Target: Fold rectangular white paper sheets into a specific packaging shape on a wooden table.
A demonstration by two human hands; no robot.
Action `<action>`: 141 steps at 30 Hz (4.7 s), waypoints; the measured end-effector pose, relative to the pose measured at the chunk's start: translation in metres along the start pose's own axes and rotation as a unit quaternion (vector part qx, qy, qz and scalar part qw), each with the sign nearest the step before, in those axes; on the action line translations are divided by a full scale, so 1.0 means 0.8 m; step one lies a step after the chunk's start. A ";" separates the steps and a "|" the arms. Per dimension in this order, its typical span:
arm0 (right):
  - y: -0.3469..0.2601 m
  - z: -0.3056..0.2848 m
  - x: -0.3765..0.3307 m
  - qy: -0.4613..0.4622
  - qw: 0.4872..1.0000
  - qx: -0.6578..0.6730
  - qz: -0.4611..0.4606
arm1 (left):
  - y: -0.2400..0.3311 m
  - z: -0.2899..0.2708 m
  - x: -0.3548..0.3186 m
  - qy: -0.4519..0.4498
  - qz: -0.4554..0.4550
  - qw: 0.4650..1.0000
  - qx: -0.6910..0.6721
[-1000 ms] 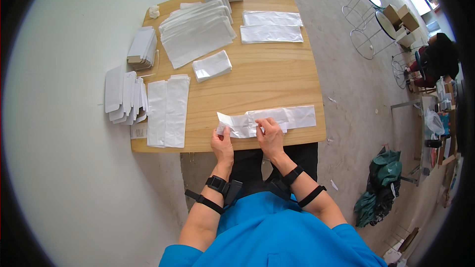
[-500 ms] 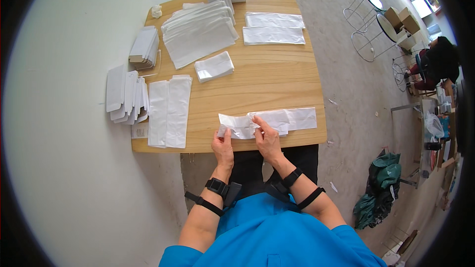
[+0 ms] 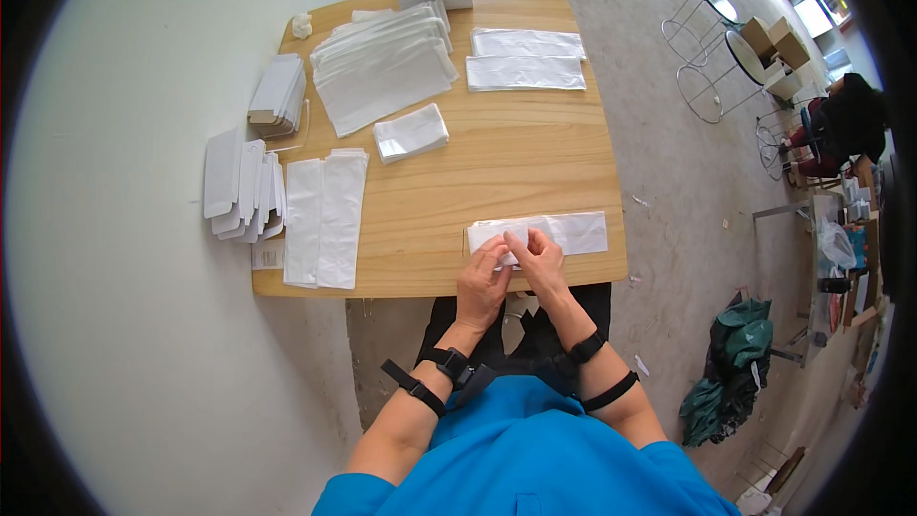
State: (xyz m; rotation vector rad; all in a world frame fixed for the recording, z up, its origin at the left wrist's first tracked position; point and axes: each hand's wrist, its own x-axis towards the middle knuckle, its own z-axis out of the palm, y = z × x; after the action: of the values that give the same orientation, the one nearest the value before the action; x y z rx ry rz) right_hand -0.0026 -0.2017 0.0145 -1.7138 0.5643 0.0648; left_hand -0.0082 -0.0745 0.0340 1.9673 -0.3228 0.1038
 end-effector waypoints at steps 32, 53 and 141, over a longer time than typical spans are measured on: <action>0.019 0.035 0.011 -0.097 0.953 0.253 0.135 | -0.002 -0.004 0.062 0.029 -0.160 0.949 0.270; 0.007 0.039 0.011 -0.114 0.943 0.262 0.169 | -0.056 -0.058 -0.024 0.246 -0.364 0.825 -0.355; 0.051 -0.084 0.034 0.088 0.993 -0.072 0.004 | -0.088 -0.002 0.034 -0.007 -0.322 0.946 0.017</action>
State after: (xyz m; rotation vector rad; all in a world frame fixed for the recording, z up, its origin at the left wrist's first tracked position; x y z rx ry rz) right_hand -0.0126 -0.2784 -0.0162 -1.8704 0.7114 -0.0420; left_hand 0.0374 -0.0512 -0.0217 2.0136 0.3256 -0.3289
